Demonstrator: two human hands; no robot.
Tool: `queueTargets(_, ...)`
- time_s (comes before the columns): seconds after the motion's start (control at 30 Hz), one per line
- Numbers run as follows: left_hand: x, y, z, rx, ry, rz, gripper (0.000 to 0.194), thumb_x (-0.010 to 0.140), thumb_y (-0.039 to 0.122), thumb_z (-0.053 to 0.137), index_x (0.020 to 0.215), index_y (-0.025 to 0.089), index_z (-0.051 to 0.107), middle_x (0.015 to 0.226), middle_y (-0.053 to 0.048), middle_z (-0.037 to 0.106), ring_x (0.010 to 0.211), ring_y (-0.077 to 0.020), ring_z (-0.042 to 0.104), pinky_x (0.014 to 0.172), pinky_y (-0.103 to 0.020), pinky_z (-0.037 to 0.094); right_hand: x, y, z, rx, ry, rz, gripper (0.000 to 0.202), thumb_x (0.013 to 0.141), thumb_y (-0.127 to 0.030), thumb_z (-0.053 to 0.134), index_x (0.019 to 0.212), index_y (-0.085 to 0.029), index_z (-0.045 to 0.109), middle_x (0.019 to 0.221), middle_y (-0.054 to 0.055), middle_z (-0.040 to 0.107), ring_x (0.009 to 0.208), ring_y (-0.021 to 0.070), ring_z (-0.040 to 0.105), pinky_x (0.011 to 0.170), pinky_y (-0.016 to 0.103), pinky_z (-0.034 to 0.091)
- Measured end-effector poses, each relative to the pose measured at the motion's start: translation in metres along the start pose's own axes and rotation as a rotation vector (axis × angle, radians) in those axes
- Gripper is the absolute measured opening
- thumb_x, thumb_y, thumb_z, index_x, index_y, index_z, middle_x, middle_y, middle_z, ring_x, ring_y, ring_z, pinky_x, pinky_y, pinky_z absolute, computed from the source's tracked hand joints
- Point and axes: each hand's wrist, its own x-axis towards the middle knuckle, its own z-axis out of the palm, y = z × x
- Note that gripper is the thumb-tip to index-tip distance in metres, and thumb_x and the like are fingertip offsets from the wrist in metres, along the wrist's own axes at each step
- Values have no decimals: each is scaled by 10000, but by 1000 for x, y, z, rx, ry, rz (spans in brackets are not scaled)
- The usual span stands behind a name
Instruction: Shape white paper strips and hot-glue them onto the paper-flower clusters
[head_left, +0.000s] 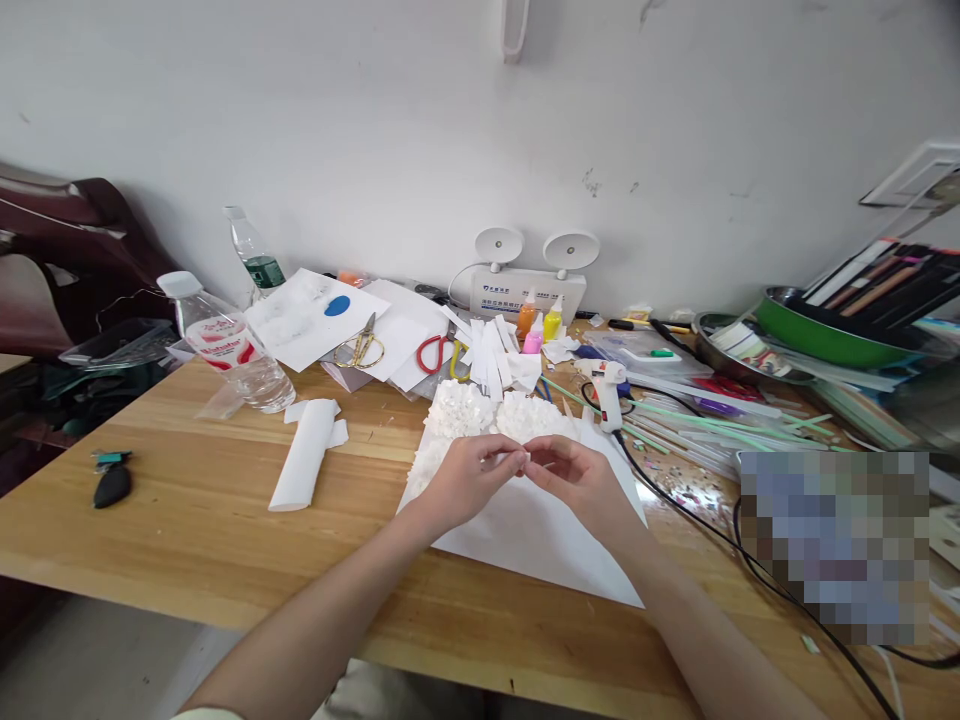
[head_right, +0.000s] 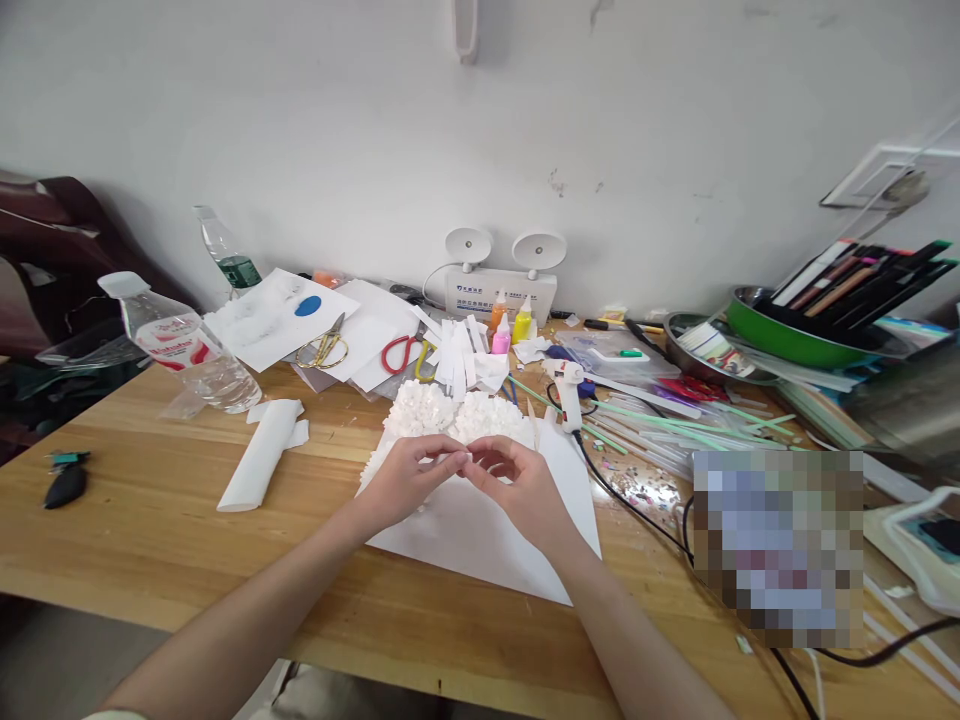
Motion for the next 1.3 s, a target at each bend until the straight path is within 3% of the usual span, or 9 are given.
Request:
queueTargets(0.23, -1, 2, -4, 56, -53, 14, 424, 884, 381, 296, 787, 140, 631, 714, -14, 607, 656, -123, 513, 607, -226, 382, 0, 4, 4, -31, 79, 2, 209, 736, -360, 596, 849, -184, 602, 807, 55, 646, 696, 183, 624, 659, 326, 492)
queueTargets(0.33, -2, 3, -5, 43, -71, 24, 448, 886, 399, 280, 782, 140, 629, 708, -11, 601, 653, -123, 512, 600, -223, 377, -2, 3, 8, -152, 205, -148, 144, 749, -320, 584, 813, -195, 618, 824, 48, 621, 679, 164, 600, 643, 316, 476)
queueTargets(0.47, -2, 5, -4, -32, -77, 42, 337, 865, 364, 366, 846, 157, 631, 874, -29, 641, 820, -147, 561, 722, -224, 409, -4, 3, 11, -247, 301, -284, 87, 744, -284, 588, 758, -204, 619, 816, 44, 596, 723, 164, 560, 649, 309, 462)
queueTargets(0.53, -1, 4, -4, -23, -40, 35, 264, 838, 345, 430, 893, 173, 622, 924, -28, 644, 861, -151, 564, 759, -228, 408, -3, 4, 10, -206, 264, -235, 98, 754, -295, 574, 755, -200, 599, 801, 42, 596, 730, 164, 555, 662, 308, 464)
queueTargets(0.63, -1, 3, -4, 64, 19, 33, 216, 819, 318, 461, 838, 168, 616, 825, -21, 644, 775, -143, 565, 695, -228, 412, -1, 6, 7, -123, 208, -123, 126, 754, -317, 573, 768, -192, 578, 773, 37, 597, 739, 165, 556, 687, 305, 468)
queueTargets(0.87, 0, 3, -6, 120, 16, 81, 194, 818, 273, 446, 784, 176, 610, 766, 4, 626, 714, -120, 546, 637, -209, 400, 2, 7, 0, -20, 87, 47, 258, 722, -364, 603, 917, -195, 597, 900, 53, 621, 777, 165, 578, 723, 305, 470)
queueTargets(1.13, 1, 2, -5, 102, 12, 70, 181, 804, 272, 455, 760, 172, 600, 751, 1, 623, 713, -124, 545, 645, -215, 415, 4, 4, -3, 40, -25, 32, 193, 740, -378, 576, 779, -190, 568, 752, 10, 582, 722, 141, 547, 690, 273, 446)
queueTargets(1.3, 2, 2, -5, 119, 22, 62, 165, 803, 271, 465, 768, 172, 592, 740, 1, 620, 696, -120, 541, 637, -212, 416, 5, 5, -4, 31, -6, 69, 192, 735, -373, 575, 795, -192, 561, 748, 14, 578, 727, 148, 542, 693, 284, 435)
